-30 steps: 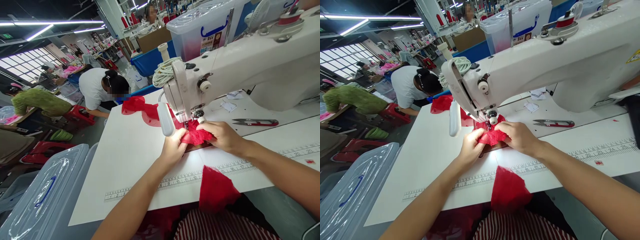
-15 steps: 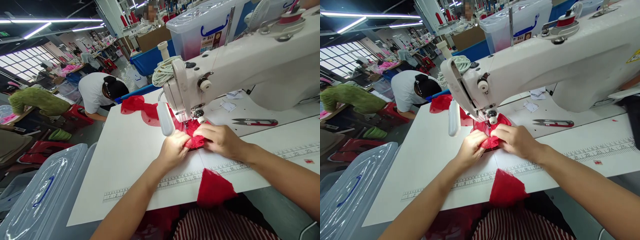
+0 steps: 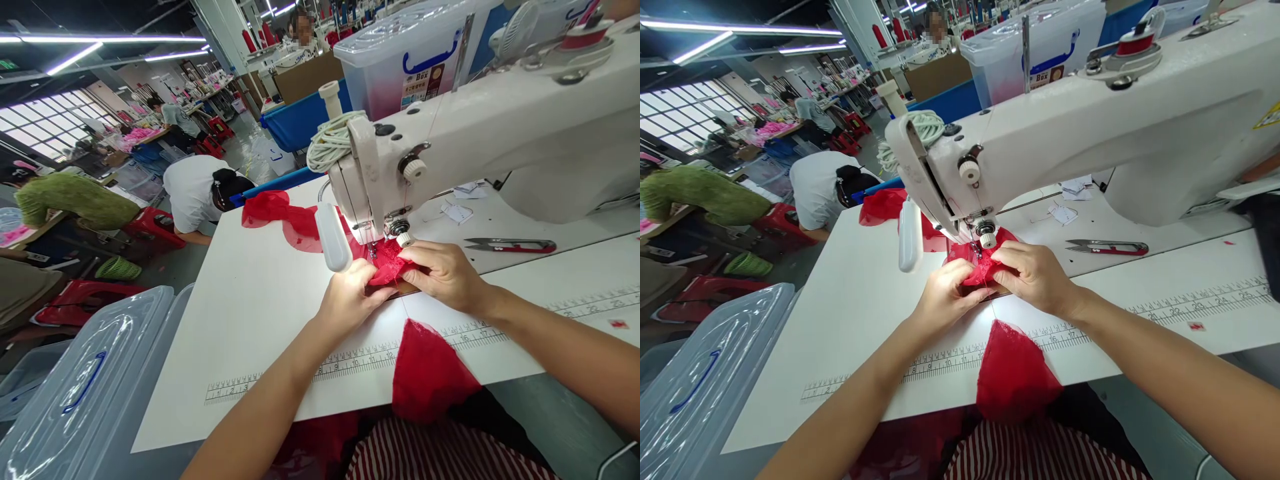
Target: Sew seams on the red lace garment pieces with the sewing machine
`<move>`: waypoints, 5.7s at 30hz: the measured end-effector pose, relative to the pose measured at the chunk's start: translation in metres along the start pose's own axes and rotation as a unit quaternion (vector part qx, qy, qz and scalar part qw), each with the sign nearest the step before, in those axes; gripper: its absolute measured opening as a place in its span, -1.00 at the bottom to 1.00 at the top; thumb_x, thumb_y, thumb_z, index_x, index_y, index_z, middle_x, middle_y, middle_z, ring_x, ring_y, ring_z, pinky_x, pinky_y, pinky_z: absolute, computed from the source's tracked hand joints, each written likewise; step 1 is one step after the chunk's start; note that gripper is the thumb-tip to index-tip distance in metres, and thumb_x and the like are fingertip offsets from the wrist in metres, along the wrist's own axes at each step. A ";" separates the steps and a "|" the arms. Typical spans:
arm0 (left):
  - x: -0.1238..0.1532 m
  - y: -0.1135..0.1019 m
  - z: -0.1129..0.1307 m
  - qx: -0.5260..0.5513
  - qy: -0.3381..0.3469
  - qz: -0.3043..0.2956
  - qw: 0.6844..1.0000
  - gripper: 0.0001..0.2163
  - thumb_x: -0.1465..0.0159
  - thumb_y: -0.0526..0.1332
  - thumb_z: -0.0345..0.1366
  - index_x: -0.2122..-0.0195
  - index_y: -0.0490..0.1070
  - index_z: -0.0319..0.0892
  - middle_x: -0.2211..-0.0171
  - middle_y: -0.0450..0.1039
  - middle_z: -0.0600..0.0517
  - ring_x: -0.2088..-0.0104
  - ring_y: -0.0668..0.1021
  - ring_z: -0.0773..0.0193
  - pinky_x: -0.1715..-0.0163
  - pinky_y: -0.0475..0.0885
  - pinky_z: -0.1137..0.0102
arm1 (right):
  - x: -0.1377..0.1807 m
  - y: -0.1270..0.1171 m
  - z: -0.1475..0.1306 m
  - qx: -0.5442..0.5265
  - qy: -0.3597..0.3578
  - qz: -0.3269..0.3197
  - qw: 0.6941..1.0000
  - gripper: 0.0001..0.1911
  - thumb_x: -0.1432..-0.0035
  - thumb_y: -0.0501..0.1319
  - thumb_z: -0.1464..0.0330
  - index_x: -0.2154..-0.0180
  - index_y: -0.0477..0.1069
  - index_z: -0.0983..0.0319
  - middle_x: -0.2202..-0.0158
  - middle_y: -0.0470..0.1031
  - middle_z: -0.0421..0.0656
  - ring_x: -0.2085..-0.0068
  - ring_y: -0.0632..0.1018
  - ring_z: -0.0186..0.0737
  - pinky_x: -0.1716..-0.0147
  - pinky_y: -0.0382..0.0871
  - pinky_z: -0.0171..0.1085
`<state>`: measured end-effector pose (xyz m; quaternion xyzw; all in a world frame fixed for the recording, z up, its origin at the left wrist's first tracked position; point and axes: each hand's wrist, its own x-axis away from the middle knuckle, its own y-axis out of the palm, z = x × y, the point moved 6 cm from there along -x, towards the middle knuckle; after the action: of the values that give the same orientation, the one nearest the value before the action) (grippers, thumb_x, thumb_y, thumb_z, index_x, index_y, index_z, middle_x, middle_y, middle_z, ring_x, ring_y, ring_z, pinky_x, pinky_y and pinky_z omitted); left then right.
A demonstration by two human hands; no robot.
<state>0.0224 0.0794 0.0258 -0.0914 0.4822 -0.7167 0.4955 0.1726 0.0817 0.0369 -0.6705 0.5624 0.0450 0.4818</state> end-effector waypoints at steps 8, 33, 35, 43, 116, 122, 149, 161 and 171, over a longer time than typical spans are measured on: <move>0.007 0.006 0.012 -0.187 0.083 0.041 0.978 -0.74 -0.30 0.04 -0.49 0.54 0.32 -0.20 0.49 0.36 0.04 0.47 0.34 0.33 0.49 0.26 0.44 | 0.003 0.001 0.000 -0.053 -0.036 -0.065 0.996 -0.85 -0.28 0.10 0.39 0.35 0.40 0.22 0.39 0.45 -0.15 0.39 0.41 -0.30 0.44 0.26 -0.32; 0.013 -0.008 0.033 -0.230 0.123 -0.143 0.955 -0.22 -0.35 -0.35 0.17 -0.03 0.46 -0.35 -0.09 0.33 -0.36 0.16 0.48 0.04 0.17 0.46 0.14 | 0.012 0.013 0.000 0.157 -0.120 -0.143 0.970 -0.70 -0.25 -0.03 0.54 0.34 0.44 0.23 0.22 0.58 -0.12 0.38 0.48 -0.32 0.51 0.20 -0.35; 0.014 -0.008 0.029 -0.245 0.124 -0.158 0.948 -0.20 -0.34 -0.39 0.17 -0.08 0.44 -0.31 -0.13 0.32 -0.35 0.20 0.48 0.04 0.20 0.46 0.12 | 0.012 0.013 -0.001 0.158 -0.118 -0.144 0.970 -0.71 -0.23 -0.02 0.54 0.35 0.44 0.23 0.25 0.58 -0.12 0.37 0.49 -0.31 0.51 0.20 -0.35; 0.016 -0.009 0.028 -0.279 0.128 -0.137 0.942 -0.26 -0.34 -0.26 0.19 -0.09 0.45 -0.29 -0.01 0.45 -0.32 0.20 0.51 0.00 0.27 0.46 0.13 | 0.013 0.014 0.001 0.206 -0.104 -0.142 0.963 -0.70 -0.11 0.01 0.60 0.28 0.45 0.23 0.34 0.58 -0.13 0.42 0.49 -0.30 0.54 0.15 -0.35; 0.018 0.003 0.024 -0.344 0.158 -0.112 0.919 -0.21 -0.30 -0.19 0.25 -0.13 0.37 -0.40 -0.07 0.40 -0.39 0.06 0.51 -0.11 0.24 0.44 0.14 | 0.005 0.010 0.003 0.200 -0.094 -0.110 0.969 -0.75 0.03 -0.02 0.65 0.50 0.25 0.21 0.49 0.30 -0.22 0.51 0.18 -0.32 0.58 -0.07 -0.31; 0.018 0.003 0.025 -0.351 0.161 -0.086 0.918 -0.19 -0.32 -0.27 0.23 -0.09 0.42 -0.39 -0.05 0.44 -0.36 0.06 0.52 -0.07 0.21 0.43 0.17 | 0.004 0.009 0.004 0.204 -0.090 -0.109 0.969 -0.76 -0.08 -0.01 0.61 0.49 0.28 0.22 0.50 0.30 -0.21 0.50 0.21 -0.31 0.57 -0.04 -0.31; 0.007 0.001 0.029 -0.329 0.113 -0.030 0.937 -0.59 -0.32 0.08 -0.03 0.16 0.48 -0.33 0.23 0.46 -0.16 0.21 0.48 0.07 0.29 0.36 0.24 | 0.003 0.010 0.005 0.190 -0.056 -0.126 0.972 -0.64 0.10 0.07 0.59 0.21 0.40 0.28 0.33 0.40 -0.09 0.33 0.40 -0.15 0.38 0.29 -0.24; 0.005 -0.008 0.014 -0.080 0.079 0.047 0.993 -0.74 -0.29 -0.06 -0.59 0.14 0.33 -0.23 0.16 0.49 -0.08 0.20 0.56 0.28 0.38 0.48 0.45 | 0.011 0.008 -0.007 0.139 -0.097 -0.086 0.982 -0.81 -0.26 0.08 0.45 0.19 0.45 0.20 0.27 0.57 -0.19 0.38 0.51 -0.31 0.50 0.23 -0.33; -0.004 0.000 -0.012 0.118 -0.100 -0.018 0.988 -0.86 -0.18 0.14 -0.47 0.25 0.36 -0.15 0.42 0.41 0.12 0.44 0.45 0.34 0.43 0.37 0.46 | 0.000 0.010 0.006 0.065 0.052 -0.055 0.995 -0.70 -0.32 0.05 0.30 0.41 0.43 0.20 0.51 0.43 -0.22 0.50 0.37 -0.34 0.51 0.18 -0.36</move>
<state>0.0168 0.0895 0.0212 -0.1124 0.3407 -0.7644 0.5358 0.1676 0.0871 0.0282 -0.6695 0.5502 -0.0529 0.4962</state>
